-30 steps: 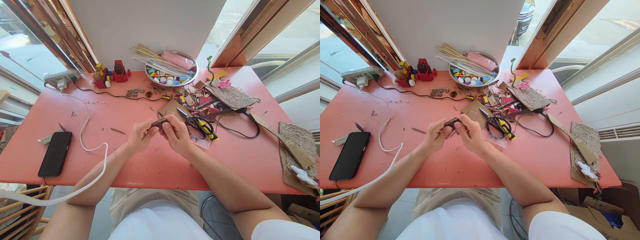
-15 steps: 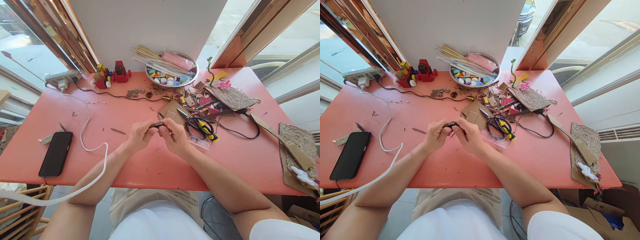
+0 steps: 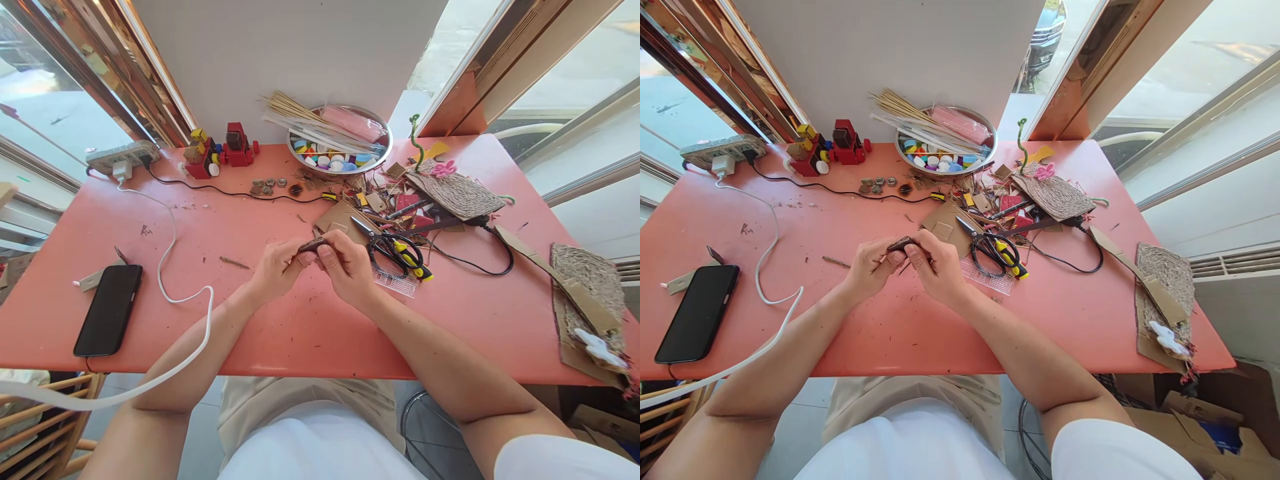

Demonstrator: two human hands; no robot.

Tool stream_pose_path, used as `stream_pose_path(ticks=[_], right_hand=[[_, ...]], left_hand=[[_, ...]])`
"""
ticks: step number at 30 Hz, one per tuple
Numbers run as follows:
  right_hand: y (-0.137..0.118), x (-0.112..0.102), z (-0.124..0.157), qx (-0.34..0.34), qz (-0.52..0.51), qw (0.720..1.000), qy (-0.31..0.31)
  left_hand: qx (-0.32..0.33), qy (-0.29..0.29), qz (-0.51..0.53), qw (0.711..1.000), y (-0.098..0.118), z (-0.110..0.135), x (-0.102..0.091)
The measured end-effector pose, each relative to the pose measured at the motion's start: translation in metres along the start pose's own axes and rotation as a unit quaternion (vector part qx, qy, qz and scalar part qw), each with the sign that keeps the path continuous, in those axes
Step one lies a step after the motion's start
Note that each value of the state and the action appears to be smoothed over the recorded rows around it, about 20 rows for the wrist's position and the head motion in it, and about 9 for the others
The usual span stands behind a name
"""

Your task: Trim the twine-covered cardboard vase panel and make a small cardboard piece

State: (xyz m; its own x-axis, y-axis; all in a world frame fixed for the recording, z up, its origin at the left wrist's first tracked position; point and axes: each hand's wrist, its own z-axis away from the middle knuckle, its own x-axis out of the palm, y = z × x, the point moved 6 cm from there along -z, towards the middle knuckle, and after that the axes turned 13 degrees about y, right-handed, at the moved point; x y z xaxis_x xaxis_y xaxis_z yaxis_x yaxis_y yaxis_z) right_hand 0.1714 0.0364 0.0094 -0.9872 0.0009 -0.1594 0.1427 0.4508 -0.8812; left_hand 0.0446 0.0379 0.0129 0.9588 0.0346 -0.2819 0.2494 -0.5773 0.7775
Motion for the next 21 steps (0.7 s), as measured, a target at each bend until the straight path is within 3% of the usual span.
stream_pose_path(ticks=[6, 11, 14, 18, 21], right_hand=[[-0.007, -0.001, -0.002, -0.025, 0.001, 0.999, -0.023], [-0.009, -0.005, -0.007, -0.047, 0.026, 0.999, -0.005], [-0.008, -0.003, -0.011, -0.009, -0.002, 0.999, -0.040], [-0.006, 0.005, -0.012, 0.095, -0.098, 0.983, -0.126], [-0.009, 0.007, -0.011, 0.116, -0.105, 0.979, -0.130]], left_hand=[[-0.039, -0.023, 0.034, 0.998, -0.005, 0.001, 0.001], [-0.047, -0.022, 0.022, 0.998, -0.011, 0.000, 0.000], [-0.091, -0.048, 0.080, 0.992, -0.010, 0.003, 0.006], [-0.204, -0.092, 0.196, 0.955, -0.010, 0.013, 0.022], [-0.246, -0.080, 0.252, 0.933, -0.011, 0.017, 0.029]])
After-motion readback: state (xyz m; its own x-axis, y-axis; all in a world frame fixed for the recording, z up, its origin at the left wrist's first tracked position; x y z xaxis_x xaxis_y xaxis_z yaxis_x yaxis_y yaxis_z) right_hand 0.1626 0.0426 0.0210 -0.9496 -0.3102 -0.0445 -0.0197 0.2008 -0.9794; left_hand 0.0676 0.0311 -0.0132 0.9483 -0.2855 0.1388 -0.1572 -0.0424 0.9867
